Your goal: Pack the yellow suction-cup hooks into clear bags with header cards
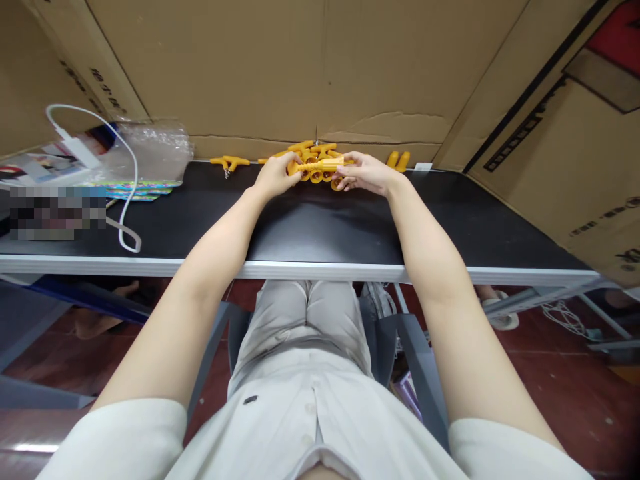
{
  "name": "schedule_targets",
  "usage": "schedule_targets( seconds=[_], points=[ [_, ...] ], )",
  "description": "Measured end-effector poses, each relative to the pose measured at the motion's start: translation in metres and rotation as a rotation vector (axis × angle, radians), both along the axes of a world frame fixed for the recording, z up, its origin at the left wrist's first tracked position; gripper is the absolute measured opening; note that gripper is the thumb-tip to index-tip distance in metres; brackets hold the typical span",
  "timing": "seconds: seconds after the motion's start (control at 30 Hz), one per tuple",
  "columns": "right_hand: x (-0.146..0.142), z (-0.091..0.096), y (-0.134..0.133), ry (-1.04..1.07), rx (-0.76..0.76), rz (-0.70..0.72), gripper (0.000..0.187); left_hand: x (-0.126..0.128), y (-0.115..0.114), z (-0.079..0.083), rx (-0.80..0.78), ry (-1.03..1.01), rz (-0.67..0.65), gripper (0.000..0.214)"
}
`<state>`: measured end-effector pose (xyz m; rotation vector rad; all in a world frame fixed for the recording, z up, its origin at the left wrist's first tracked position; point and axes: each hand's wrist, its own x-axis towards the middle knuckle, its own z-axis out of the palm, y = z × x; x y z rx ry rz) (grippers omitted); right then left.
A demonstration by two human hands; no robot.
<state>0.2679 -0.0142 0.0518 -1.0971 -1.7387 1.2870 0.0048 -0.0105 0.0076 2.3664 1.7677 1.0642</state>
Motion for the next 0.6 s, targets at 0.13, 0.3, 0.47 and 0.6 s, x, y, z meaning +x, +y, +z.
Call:
schedule_targets(
  seconds=[0.13,0.3,0.47,0.6],
  points=[
    [-0.003,-0.009,0.011,-0.048,0.061,-0.048,0.061,0.001,-0.004,0.003,0.017,-0.002,-0.009,0.039],
    [-0.003,-0.026,0.035,-0.123,0.086,-0.145,0.088,0.003,-0.006,0.005,0.045,0.014,-0.021,0.042],
    [-0.002,-0.020,0.029,-0.230,-0.038,-0.163,0.098,0.006,-0.006,0.004,0.013,0.029,0.014,0.039],
    [0.002,-0.007,0.014,-0.195,-0.121,-0.051,0.088,0.006,-0.003,0.001,-0.008,0.011,0.041,0.038]
  ],
)
